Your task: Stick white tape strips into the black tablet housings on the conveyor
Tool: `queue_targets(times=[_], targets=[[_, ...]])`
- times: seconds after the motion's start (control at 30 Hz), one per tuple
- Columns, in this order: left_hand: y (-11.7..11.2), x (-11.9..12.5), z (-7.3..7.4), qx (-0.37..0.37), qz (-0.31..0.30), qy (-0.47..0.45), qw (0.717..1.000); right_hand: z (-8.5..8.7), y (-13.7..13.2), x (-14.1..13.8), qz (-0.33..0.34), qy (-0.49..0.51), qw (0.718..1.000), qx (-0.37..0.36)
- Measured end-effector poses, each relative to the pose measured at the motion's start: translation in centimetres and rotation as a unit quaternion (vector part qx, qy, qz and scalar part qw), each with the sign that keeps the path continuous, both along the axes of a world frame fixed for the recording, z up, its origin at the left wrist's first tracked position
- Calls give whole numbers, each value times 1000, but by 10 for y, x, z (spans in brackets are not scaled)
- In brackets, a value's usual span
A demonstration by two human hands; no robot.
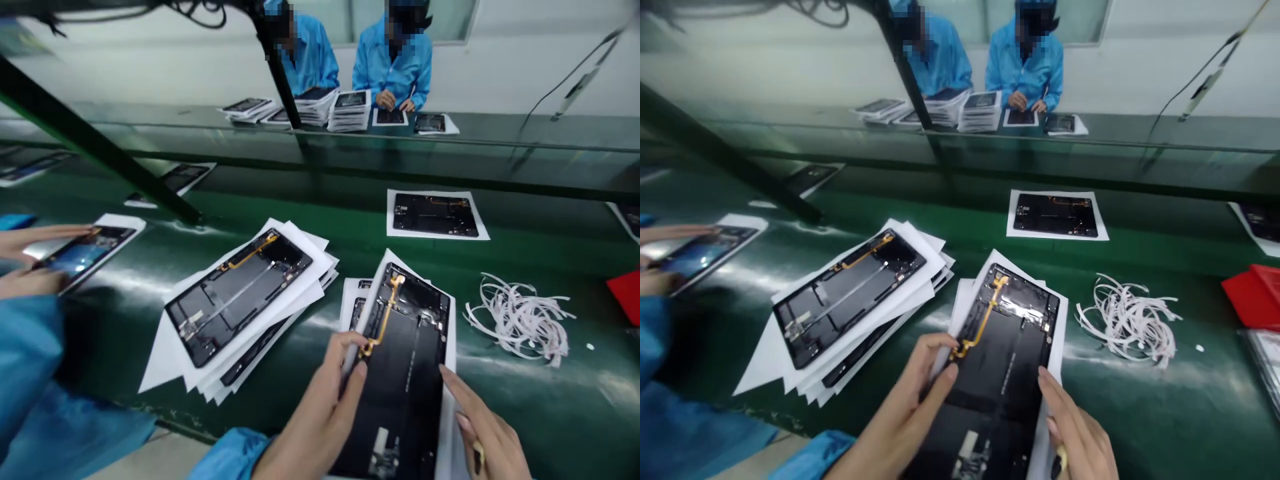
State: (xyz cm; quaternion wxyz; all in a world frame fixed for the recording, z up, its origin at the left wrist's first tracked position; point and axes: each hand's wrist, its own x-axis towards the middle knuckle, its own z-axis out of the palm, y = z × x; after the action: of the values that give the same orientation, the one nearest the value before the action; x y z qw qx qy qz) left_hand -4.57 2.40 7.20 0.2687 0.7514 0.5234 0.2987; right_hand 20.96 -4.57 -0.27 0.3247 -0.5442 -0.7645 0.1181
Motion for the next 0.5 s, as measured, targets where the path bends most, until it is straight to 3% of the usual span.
queue_targets(times=[0.1,0.2,0.33,0.4,0.5], targets=[[72,-29,19,-16,12,-70,997,-2,3,-4,-8,6,999,39],[168,-52,43,-72,8,-128,989,-4,15,-16,-6,25,998,66],[281,-52,58,-107,84,-74,988,-11,30,-22,-55,93,994,35],[319,-47,56,-109,98,-41,988,-16,31,-22,-86,145,986,13],[354,-44,49,-79,134,10,988,-22,30,-25,-130,200,971,0]])
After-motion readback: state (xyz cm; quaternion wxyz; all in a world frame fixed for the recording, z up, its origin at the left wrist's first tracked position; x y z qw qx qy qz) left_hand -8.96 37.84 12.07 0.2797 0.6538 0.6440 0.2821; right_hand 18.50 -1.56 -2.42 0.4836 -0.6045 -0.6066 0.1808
